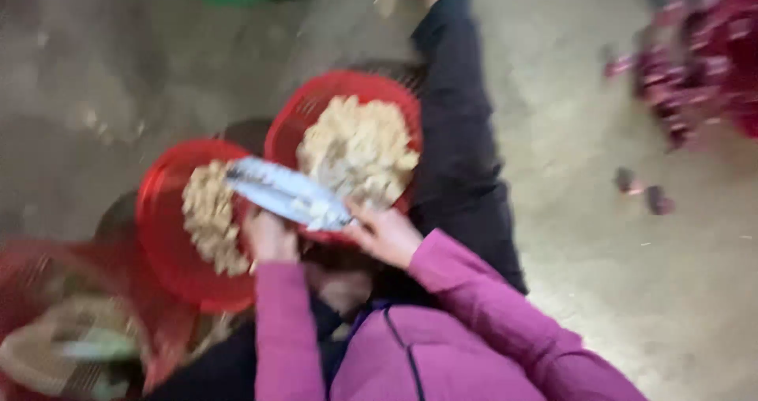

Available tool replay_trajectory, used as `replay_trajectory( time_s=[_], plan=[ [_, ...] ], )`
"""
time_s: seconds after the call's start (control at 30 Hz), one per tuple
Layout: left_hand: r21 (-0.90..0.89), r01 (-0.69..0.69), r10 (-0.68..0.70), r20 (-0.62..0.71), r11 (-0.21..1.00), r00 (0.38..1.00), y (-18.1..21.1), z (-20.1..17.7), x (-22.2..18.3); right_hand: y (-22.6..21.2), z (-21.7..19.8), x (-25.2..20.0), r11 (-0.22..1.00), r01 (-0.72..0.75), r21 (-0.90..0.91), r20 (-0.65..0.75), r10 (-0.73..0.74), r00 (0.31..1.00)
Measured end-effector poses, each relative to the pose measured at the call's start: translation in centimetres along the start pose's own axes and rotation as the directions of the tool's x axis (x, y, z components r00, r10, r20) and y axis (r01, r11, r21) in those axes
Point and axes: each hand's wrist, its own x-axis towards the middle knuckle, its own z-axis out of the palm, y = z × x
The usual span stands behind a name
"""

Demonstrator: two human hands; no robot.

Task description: Sorting and cleaning garlic cloves by scraping them with a cleaver and moving them between plastic baskets.

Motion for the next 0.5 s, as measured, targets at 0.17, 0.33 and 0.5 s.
replay_trajectory(
  time_s=[0.17, 0.33, 0.5],
  plan=[
    [0.049, 0.105, -0.115, 0.295, 0.993, 0.949, -0.2, 0.8, -2.3, 3.2, 1.2, 1.7, 0.997, 0.066, 0.045, -0.161, -0.058, 0.985],
    [0.044, 0.14, -0.147, 0.312, 0.989, 0.939, -3.6, -0.3, 1.0, -0.3, -0.8, -0.1, 0.997, 0.072, -0.015, -0.001, -0.072, 0.997],
    [0.051, 0.232, -0.233, 0.392, 0.971, 0.89, -5.7, -1.9, 3.0, 0.8, -0.2, 0.5, 0.998, -0.059, -0.024, -0.039, 0.058, 0.998]
  ],
)
